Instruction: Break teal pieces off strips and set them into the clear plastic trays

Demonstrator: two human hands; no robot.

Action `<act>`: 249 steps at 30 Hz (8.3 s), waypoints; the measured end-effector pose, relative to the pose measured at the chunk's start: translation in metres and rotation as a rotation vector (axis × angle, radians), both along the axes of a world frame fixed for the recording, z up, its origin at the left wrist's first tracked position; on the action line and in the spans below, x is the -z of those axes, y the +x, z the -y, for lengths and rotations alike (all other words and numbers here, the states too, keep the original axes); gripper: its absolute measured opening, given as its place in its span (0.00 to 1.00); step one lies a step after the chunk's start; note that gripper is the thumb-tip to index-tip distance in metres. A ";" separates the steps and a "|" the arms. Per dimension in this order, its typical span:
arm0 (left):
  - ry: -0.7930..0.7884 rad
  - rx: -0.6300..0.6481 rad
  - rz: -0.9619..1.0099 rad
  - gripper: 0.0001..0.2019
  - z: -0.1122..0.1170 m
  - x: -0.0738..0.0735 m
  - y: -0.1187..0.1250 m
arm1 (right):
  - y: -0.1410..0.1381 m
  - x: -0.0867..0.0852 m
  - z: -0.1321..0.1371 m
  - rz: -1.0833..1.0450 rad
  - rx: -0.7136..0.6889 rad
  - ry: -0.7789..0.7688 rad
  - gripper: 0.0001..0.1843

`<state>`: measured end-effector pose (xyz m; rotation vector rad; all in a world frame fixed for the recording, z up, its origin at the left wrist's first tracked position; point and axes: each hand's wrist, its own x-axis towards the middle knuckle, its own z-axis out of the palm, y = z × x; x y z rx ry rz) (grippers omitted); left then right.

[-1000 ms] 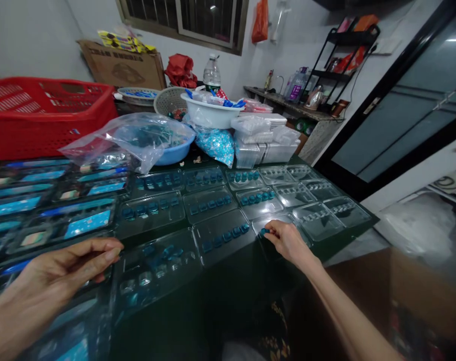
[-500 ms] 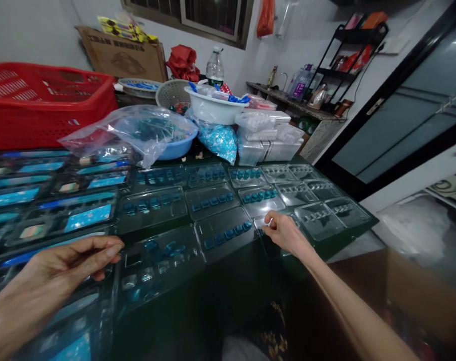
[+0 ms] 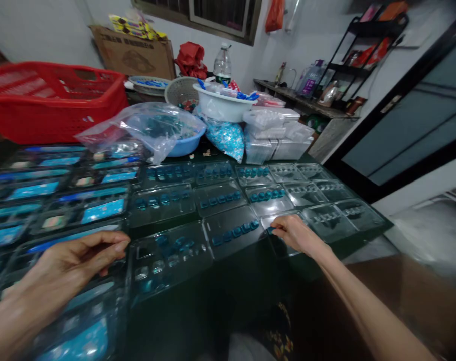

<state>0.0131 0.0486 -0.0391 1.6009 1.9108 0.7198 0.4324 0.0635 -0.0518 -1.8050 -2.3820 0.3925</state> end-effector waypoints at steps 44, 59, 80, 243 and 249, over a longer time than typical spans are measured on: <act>0.228 0.734 0.076 0.12 0.013 -0.031 0.146 | -0.123 -0.004 0.060 -1.184 0.150 0.054 0.06; 0.098 0.743 -0.059 0.11 -0.005 -0.018 0.141 | 0.027 0.018 0.011 -0.289 0.294 0.312 0.09; 0.133 0.718 -0.054 0.12 -0.004 -0.013 0.133 | 0.027 0.005 0.014 0.006 0.105 0.089 0.11; -0.036 0.616 0.255 0.13 -0.004 -0.030 0.155 | -0.111 0.013 0.049 -1.557 0.173 -0.311 0.09; -0.333 0.664 0.336 0.07 -0.006 -0.022 0.162 | -0.098 0.019 0.049 -1.502 0.086 -0.398 0.07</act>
